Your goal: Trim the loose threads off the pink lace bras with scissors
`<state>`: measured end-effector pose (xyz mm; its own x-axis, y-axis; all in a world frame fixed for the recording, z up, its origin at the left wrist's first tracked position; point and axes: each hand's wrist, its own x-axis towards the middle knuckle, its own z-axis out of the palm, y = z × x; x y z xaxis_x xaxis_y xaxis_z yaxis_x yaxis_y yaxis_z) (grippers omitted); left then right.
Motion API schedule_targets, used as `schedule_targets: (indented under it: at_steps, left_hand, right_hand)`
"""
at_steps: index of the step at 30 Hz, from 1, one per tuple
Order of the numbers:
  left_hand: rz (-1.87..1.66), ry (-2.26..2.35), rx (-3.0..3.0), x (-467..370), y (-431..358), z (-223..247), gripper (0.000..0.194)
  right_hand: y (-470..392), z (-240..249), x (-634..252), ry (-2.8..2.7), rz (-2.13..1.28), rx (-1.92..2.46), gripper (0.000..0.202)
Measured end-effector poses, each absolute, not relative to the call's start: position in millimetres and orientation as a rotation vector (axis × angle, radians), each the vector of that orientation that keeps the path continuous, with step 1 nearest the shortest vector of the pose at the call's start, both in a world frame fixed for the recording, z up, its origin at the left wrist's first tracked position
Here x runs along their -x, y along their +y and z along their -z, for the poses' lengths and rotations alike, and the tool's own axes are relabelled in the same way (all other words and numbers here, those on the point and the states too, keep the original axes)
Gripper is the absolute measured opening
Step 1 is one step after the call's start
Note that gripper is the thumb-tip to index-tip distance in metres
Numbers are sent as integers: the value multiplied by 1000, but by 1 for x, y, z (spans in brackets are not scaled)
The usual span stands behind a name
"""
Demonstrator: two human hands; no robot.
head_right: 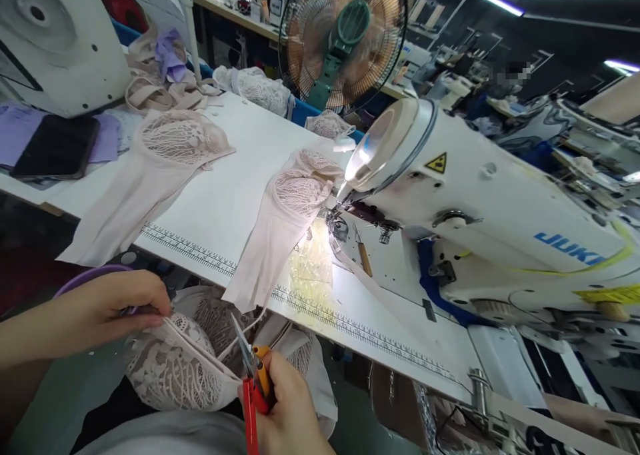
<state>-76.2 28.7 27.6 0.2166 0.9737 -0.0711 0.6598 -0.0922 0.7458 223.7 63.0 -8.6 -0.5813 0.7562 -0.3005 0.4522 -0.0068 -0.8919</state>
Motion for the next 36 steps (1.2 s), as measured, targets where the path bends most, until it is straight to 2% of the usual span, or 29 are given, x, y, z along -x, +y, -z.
schedule_targets:
  at_steps: [7, 13, 17, 21, 26, 28, 31, 34, 36]
  left_hand:
    - [-349, 1474, -2093, 61, 50, -71, 14]
    - [-159, 1392, -2126, 34, 57, -99, 19]
    - [-160, 1358, -2114, 21, 58, -108, 15]
    - [-294, 1246, -1965, 31, 56, -109, 21]
    - [-939, 1577, -1693, 62, 28, -80, 34]
    - [-983, 1564, -1632, 66, 16, -61, 29]
    - [-967, 1485, -1699, 52, 9, -35, 32]
    - [-1074, 1411, -1723, 28, 15, -19, 18]
    - [-1171, 1394, -1669, 16, 21, -12, 16]
  right_hand:
    - [70, 22, -229, -2099, -1537, 1310, 22]
    - [85, -21, -219, -1991, -1403, 1324, 22]
    - [80, -39, -189, -2043, -1443, 977, 16]
    - [76, -32, -164, -2036, -1416, 808, 16]
    - [79, -25, -162, -1919, -1550, 858, 15]
    - [81, -24, -163, -1880, -1568, 885, 16]
    - [83, -20, -164, -1842, -1542, 858, 16]
    - [84, -15, -164, -1805, -1555, 843, 18]
    - [84, -11, -165, -1765, -1594, 861, 19]
